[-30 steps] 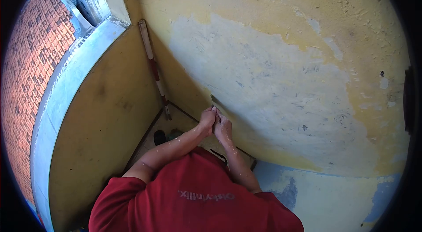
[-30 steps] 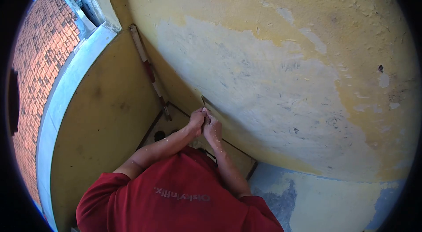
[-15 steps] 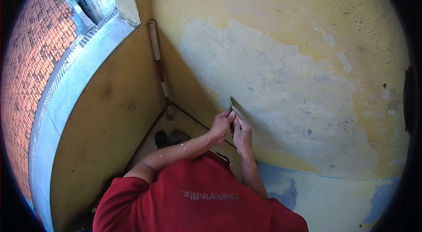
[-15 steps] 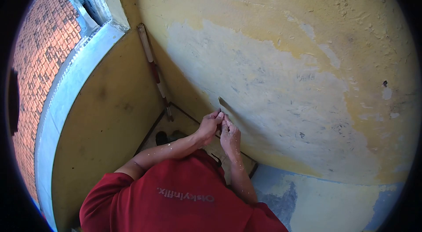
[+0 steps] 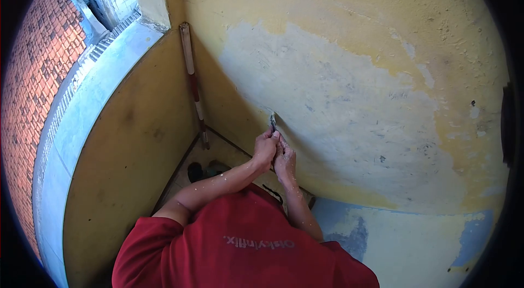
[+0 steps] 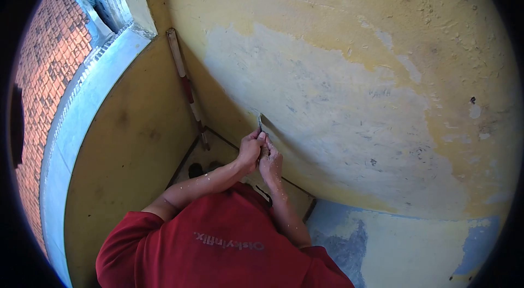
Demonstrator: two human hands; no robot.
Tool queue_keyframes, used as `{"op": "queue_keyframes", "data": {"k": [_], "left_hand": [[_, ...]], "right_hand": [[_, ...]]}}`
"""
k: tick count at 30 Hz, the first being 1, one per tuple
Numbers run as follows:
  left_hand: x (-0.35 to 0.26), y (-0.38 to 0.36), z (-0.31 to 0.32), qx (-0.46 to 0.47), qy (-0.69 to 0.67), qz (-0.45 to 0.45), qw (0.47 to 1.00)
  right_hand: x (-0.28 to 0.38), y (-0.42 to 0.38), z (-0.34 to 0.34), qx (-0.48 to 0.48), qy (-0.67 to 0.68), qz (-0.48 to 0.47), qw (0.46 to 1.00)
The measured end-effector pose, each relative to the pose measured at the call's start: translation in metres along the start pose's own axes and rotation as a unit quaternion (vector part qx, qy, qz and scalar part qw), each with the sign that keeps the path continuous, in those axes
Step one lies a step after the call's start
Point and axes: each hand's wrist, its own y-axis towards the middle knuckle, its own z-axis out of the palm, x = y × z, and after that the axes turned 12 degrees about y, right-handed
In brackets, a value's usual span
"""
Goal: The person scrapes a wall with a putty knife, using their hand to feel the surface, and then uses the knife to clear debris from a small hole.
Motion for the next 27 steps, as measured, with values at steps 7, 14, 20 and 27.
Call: {"op": "queue_keyframes", "data": {"k": [7,14,20,27], "left_hand": [[-0.015,-0.020,0.018,0.109,0.067,0.051,0.990],[-0.021,-0.026,0.009,0.108,0.039,0.013,0.993],[-0.029,-0.010,-0.009,0.005,0.057,0.081,0.995],[-0.035,-0.047,0.042,0.161,0.193,0.176,0.952]], "right_hand": [[0.053,-0.017,-0.028,-0.001,0.209,0.091,0.974],[0.056,-0.019,-0.020,-0.003,0.235,0.084,0.968],[0.034,0.004,0.014,0.007,0.165,0.050,0.985],[0.071,-0.039,-0.059,-0.026,0.259,0.036,0.965]]}}
